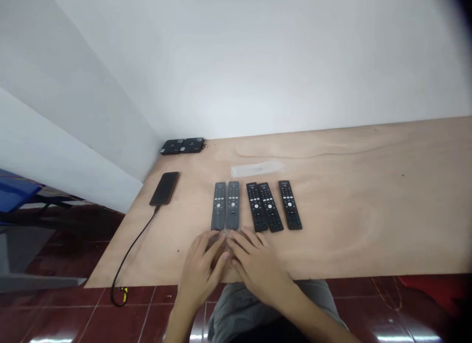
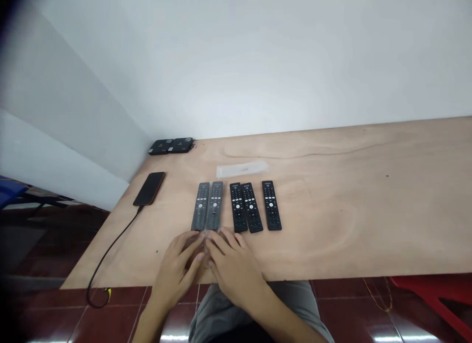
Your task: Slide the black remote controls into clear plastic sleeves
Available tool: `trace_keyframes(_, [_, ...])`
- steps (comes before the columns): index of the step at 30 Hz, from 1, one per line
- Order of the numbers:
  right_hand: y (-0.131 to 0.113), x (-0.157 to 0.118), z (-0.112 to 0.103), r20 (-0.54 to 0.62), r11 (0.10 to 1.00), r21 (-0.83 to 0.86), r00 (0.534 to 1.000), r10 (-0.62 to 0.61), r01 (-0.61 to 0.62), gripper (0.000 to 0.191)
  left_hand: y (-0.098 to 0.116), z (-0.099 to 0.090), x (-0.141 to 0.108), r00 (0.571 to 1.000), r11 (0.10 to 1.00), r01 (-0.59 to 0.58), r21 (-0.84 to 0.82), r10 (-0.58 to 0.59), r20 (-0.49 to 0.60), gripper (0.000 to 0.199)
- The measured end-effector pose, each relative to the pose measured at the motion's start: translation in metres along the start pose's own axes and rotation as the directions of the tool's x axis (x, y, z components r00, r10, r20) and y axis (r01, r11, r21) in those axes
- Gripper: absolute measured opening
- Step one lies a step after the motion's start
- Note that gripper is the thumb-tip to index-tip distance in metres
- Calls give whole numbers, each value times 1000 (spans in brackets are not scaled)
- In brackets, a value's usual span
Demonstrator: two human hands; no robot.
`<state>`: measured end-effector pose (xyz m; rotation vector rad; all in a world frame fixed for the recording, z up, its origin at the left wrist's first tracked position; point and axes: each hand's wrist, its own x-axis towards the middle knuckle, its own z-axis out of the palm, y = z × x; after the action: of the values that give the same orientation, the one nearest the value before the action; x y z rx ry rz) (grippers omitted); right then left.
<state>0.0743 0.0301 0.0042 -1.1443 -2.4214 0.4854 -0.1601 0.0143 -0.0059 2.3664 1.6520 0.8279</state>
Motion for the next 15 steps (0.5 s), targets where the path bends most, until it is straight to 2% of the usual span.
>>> trace_keyframes(4, [1,-4,-12,20,997,71,999,-32,30,43,-2,1,-2,1000,1000,1,-7,-1,-1,38])
trace_keyframes(7, [7,-15,-26,26,972,234,999,-33,26,27,-2,-1,-3,996,998,-23,-54,18,-91,37])
trace_keyframes(10, [20,-31,-36,-36,939,343,999,27,-12,23,8,-3,0,981,993,-20,-120,-4,-196,33])
trace_keyframes(12, [33,-42,-40,-99,948,317,994,53,-19,24,21,-1,6,974,987,-3,-159,-33,-222,27])
trace_keyframes(15, [54,-52,-41,-165,986,164,985,52,-25,29,43,8,26,975,979,-17,-202,-28,-220,22])
